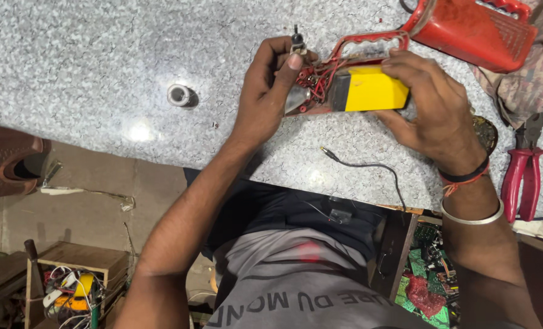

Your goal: The person disassembles a red handheld electric device using a screwdriver, removes the casing to expose internal wiring and a yellow component, then manipulates wires and a small circuit board. The person tests the device by activating a light, then continues adjusting internal connections.

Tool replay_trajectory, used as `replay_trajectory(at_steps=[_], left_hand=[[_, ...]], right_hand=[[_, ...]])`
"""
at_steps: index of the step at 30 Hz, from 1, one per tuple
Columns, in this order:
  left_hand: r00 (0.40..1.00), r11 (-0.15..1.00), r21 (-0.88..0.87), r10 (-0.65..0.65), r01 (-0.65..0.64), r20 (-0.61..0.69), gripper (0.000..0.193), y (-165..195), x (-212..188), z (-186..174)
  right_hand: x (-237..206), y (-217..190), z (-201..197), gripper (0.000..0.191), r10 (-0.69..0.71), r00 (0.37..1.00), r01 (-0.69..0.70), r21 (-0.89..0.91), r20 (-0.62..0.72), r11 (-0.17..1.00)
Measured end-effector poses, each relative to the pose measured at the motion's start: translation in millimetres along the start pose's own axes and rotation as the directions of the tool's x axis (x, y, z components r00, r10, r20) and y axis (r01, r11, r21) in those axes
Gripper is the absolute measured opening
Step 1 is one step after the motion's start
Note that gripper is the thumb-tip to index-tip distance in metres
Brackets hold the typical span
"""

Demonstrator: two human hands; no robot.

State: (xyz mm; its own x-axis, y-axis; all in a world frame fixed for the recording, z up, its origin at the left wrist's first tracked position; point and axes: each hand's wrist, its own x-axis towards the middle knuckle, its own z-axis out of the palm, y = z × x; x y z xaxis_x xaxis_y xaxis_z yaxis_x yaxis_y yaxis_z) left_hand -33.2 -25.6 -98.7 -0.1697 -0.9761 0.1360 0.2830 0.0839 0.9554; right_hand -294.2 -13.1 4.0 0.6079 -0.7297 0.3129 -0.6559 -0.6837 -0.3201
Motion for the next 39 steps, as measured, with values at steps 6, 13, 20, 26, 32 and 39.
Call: replay_trajectory(at_steps=[6, 13, 20, 26, 32, 39], left_hand=[[0.999, 1.000, 0.011, 0.014, -0.013, -0.051, 0.034, -3, -1, 0], [0.997, 1.000, -0.001, -0.013, 0.013, -0.074, 0.034, -1, 1, -4], [0.998, 1.000, 0.017, -0.002, 0.004, -0.069, 0.035, -10, 3, 5], [0.998, 0.999, 0.035, -0.021, 0.022, -0.051, 0.033, -8, 0, 13], [0.999, 0.999, -0.034, -0.040, 0.039, -0.032, 0.032, -1, -5, 18], [0.995, 0.992, 0.077, 0.099, -0.096, -0.028, 0.038, -3, -12, 9]], right_hand=[[-7, -11, -10, 0.056, 0.016, 0.995, -0.012, 0.034, -0.101, 0.999], [-46, -20, 1, 0.048, 0.078, 0.964, -0.094, -0.052, -0.255, 0.994], [-96, -23, 37, 0.047, 0.034, 0.957, -0.072, -0.122, -0.287, 0.990], [-106, -28, 37, 0.058, 0.185, 0.959, -0.202, -0.062, -0.217, 0.977], [-97, -41, 25, 0.071, 0.400, 0.911, -0.369, 0.237, -0.099, 0.899], [-91, -45, 32, 0.049, 0.379, 0.921, -0.343, 0.278, -0.086, 0.897]])
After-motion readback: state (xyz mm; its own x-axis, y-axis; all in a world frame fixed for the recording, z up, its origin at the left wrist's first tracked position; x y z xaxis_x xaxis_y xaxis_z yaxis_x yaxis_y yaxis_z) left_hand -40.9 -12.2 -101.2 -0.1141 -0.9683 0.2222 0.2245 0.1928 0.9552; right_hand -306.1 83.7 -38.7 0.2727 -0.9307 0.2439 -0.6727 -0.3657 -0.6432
